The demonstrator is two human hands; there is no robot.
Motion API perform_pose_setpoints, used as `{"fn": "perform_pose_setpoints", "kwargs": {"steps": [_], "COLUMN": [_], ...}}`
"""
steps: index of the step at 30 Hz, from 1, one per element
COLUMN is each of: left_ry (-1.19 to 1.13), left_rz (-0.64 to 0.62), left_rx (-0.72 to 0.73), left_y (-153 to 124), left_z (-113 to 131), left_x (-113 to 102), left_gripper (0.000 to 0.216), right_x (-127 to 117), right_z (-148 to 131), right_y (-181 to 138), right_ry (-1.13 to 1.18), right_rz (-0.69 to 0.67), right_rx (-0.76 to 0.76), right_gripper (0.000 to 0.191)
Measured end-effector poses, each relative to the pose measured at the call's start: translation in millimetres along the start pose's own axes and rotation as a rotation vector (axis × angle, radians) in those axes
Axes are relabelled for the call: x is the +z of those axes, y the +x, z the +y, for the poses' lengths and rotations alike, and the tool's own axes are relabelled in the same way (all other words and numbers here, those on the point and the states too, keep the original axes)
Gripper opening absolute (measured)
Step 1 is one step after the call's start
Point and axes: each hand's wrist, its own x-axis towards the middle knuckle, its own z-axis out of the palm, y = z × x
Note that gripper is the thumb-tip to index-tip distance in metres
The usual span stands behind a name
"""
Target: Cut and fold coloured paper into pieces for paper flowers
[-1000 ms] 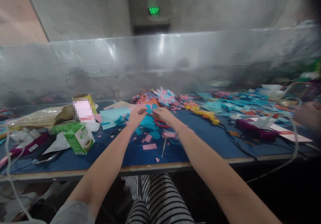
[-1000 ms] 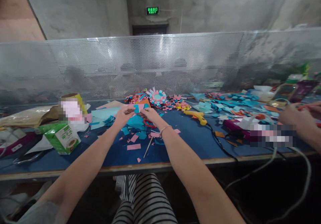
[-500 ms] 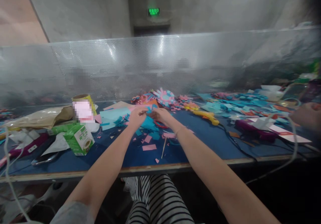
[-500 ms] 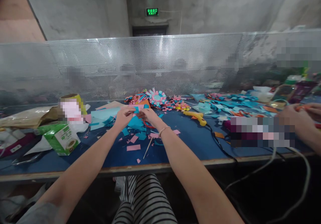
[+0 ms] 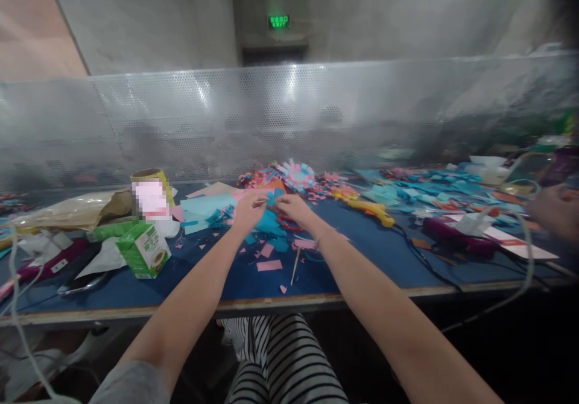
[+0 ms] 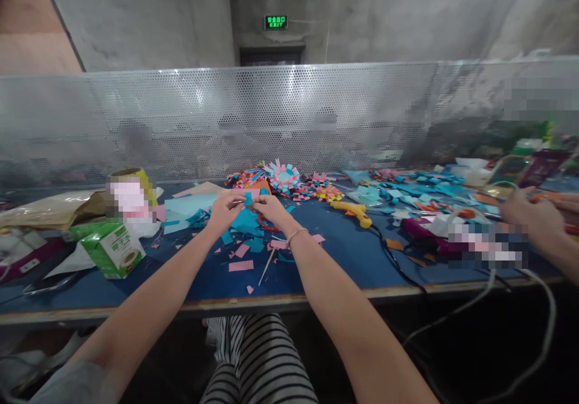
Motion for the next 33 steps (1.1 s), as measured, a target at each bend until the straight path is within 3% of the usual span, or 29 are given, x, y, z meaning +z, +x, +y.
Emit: {"fn": "perform_pose_setpoints", "kwargs": {"steps": [4, 10, 18, 22, 28, 33], "left_ry": [0.05, 0.204, 0.284, 0.149, -0.138, -0.351], "left_rz": [-0.029, 0.008, -0.043, -0.067, 0.028, 0.026], "left_rx": [0.016, 0.088, -0.006, -0.05, -0.237, -0.307], "left_y": [2, 3, 0, -1, 0, -1], "left_z": [-6, -11, -10, -14, -14, -9], "left_x": [1, 3, 7, 10, 11, 8], "left_gripper": [0.02, 0.025, 0.024, 0.029, 0.029, 0.018], "right_x": [-1, -5, -4, -2, -1, -2], "right_z": [3, 4, 10, 10, 10, 8], "right_y": [3, 2, 6, 6, 4, 4], "right_ry": [0.08, -0.089, -0.353, -0.419, -0.427, -0.36], "right_rz": [0.041, 0.033, 0.069, 0.093, 0.091, 0.059], "right_rx": [0.041, -0.075, -0.209, -0.253, -0.279, -0.229], "right_gripper": [0.016, 0.013, 0.014, 0.011, 0.013, 0.019]}}
